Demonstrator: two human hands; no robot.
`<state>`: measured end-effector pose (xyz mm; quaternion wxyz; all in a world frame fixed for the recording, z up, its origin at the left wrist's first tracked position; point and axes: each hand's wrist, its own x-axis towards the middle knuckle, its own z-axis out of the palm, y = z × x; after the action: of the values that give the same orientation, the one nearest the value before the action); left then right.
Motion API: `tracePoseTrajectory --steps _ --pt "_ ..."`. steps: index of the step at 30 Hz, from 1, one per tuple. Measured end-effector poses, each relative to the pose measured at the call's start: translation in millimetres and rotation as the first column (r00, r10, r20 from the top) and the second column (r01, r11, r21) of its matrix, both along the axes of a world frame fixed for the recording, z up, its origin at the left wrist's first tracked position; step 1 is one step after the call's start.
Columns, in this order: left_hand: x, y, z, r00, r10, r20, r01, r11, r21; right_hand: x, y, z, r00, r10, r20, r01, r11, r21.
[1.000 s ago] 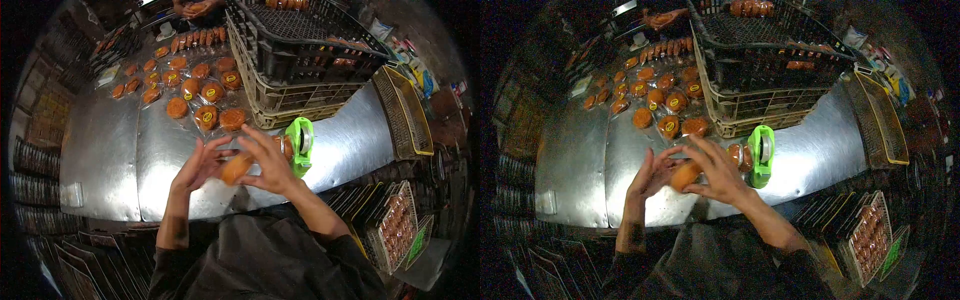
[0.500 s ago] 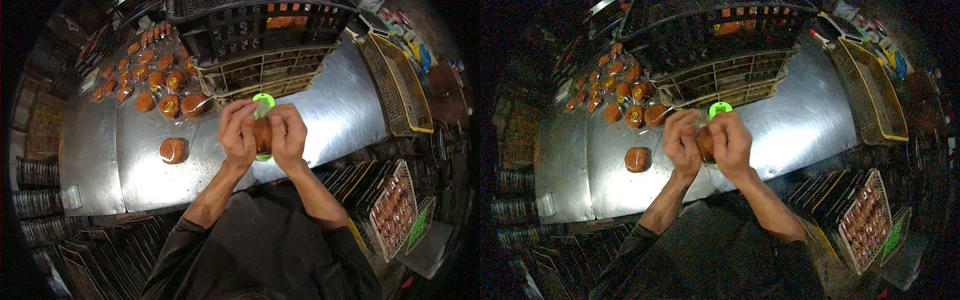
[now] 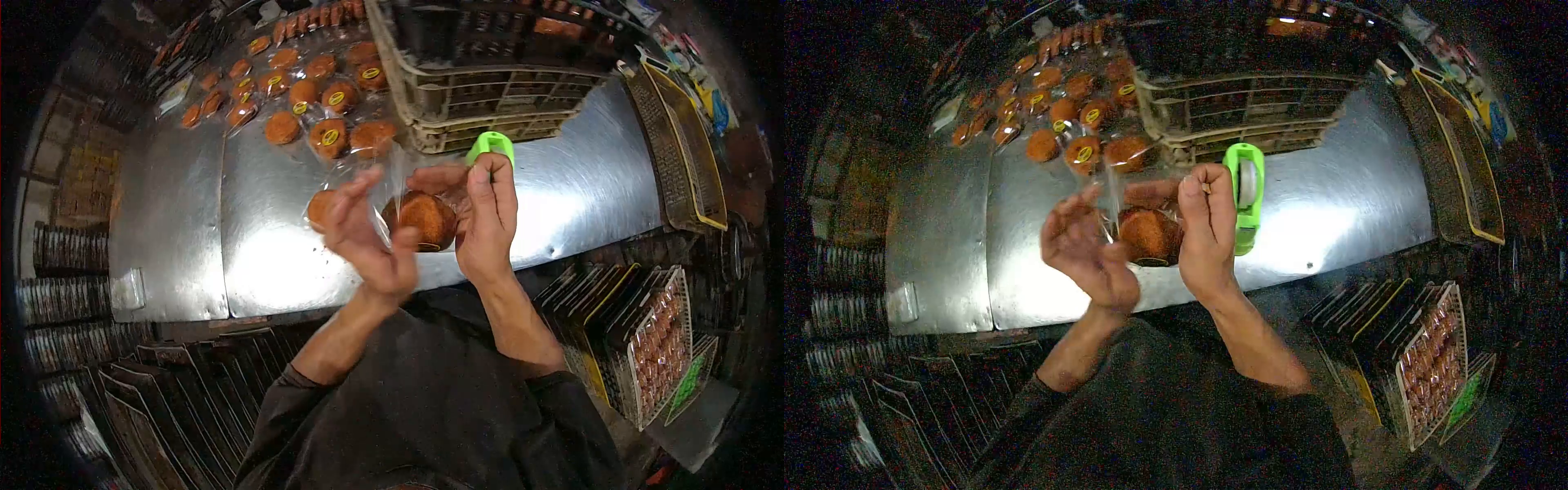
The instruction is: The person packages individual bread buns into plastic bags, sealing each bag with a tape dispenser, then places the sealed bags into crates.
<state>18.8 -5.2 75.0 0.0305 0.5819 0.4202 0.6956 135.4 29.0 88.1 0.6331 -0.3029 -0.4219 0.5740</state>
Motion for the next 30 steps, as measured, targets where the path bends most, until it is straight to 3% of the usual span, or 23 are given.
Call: tracePoseTrajectory --steps 2,3,5,6,7,10,13,14,15,18,19,21,23,26,28,29,30 --pt "4.9 -24.5 12.9 0.984 -0.039 0.175 0.077 0.974 -0.215 -25.2 -10.5 7.0 1.000 0.027 0.000 -0.027 0.999 0.020" --pt "-8.1 -29.9 16.7 0.950 -0.081 0.302 0.190 0.916 -0.352 -38.1 -14.8 10.4 0.999 0.018 0.027 -0.019 0.999 0.040" --pt "-41.7 -34.2 14.3 0.906 -0.103 0.410 0.285 0.865 -0.412 -58.3 -24.9 14.8 0.976 -0.102 0.192 0.080 0.989 0.122" --pt "-48.9 -34.4 13.6 0.816 -0.127 0.563 0.372 0.862 -0.344 -67.5 -27.8 15.7 0.948 -0.166 0.271 0.122 0.978 0.170" --pt "-56.1 -34.6 12.9 0.700 -0.147 0.699 0.436 0.863 -0.256 -73.4 -18.9 -5.9 0.841 -0.438 0.317 0.179 0.779 0.601" --pt "-72.7 -37.5 15.6 0.478 -0.086 0.874 0.485 0.856 -0.181 -93.5 -26.3 9.3 0.629 -0.486 0.607 -0.169 0.676 0.717" --pt "-98.4 -45.8 -1.8 0.740 -0.092 0.666 0.388 0.867 -0.311 -106.7 -36.8 -11.9 0.703 -0.089 0.706 -0.313 0.852 0.419" --pt "-109.2 -44.9 -5.4 0.884 -0.091 0.459 0.258 0.913 -0.316 -108.9 -37.2 -13.2 0.708 0.068 0.703 -0.377 0.878 0.295" --pt "-121.1 -43.0 -9.1 0.972 -0.065 0.225 0.131 0.947 -0.292 -110.1 -35.8 -12.4 0.739 0.070 0.670 -0.361 0.881 0.306" --pt "-137.6 -40.7 -21.5 0.946 -0.234 0.226 0.302 0.888 -0.345 -100.9 -31.5 3.3 0.509 -0.160 0.846 -0.386 0.836 0.390" --pt "-134.9 -40.0 -19.2 0.876 -0.286 0.388 0.429 0.829 -0.359 -102.8 -32.4 4.9 0.602 -0.204 0.772 -0.298 0.840 0.454" --pt "-124.5 -37.6 -7.2 0.719 -0.307 0.623 0.599 0.728 -0.333 -95.4 -32.0 4.4 0.634 -0.130 0.762 -0.283 0.878 0.386" --pt "-114.5 -32.7 -8.0 0.675 -0.276 0.685 0.598 0.748 -0.288 -91.8 -31.0 9.2 0.695 -0.041 0.718 -0.251 0.922 0.295" --pt "-99.8 -29.7 -11.1 0.677 -0.235 0.697 0.544 0.798 -0.259 -73.6 -19.9 6.1 0.474 -0.356 0.806 -0.293 0.799 0.525" --pt "-87.0 -29.1 -7.4 0.681 -0.255 0.687 0.558 0.788 -0.260 -66.2 -14.2 3.0 0.515 -0.444 0.733 -0.223 0.757 0.615" --pt "-90.2 -19.5 -5.7 0.989 -0.137 -0.057 0.108 0.926 -0.361 -61.7 -6.1 2.3 0.531 -0.491 0.690 -0.205 0.716 0.667" --pt "-83.3 -18.6 -5.9 0.993 -0.068 -0.098 0.026 0.928 -0.371 -56.9 -1.6 0.6 0.545 -0.530 0.650 -0.190 0.677 0.711"
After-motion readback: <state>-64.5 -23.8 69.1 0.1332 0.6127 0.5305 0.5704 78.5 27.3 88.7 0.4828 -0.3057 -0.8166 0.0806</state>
